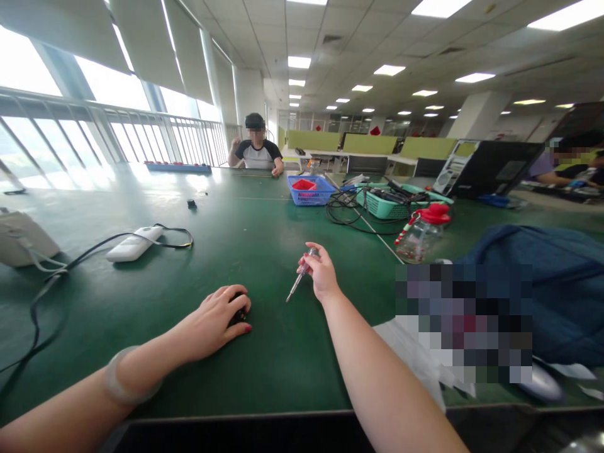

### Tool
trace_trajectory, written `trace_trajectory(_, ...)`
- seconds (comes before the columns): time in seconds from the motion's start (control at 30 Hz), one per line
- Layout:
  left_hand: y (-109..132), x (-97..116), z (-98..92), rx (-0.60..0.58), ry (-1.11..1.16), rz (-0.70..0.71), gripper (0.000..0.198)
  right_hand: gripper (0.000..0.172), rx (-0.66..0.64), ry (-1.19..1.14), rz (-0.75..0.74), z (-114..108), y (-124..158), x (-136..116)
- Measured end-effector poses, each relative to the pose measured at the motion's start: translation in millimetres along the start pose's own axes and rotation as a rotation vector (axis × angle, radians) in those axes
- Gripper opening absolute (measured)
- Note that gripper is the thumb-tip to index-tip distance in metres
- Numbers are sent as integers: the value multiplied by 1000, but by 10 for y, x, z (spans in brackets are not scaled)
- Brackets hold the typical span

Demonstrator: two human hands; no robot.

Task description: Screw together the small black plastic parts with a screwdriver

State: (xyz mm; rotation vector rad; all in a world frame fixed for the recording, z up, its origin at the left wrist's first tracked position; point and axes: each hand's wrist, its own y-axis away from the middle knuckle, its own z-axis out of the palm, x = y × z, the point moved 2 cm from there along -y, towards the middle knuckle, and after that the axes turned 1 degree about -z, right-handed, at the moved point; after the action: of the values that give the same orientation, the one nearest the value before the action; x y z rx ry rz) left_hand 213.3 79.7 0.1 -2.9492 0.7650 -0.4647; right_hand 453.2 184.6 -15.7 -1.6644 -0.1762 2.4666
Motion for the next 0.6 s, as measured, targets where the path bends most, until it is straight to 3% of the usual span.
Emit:
trace_trajectory(0.1,351,-268,-35,47,-4,-85,21,38,-10,-1,-2,8,3,7)
trace_trajectory(0.3,988,-1067,-193,153,-89,-255,28,38,-24,-11,-17,17,-5,20)
trace_trajectory(0.47,1282,-1539,-378,175,-88,-347,23,39,-26,1,-6,37,5,29)
trace_trajectory(0.6,1456,-1765,-370,256,-83,-403,23,39,-27,12,-6,37,12,27)
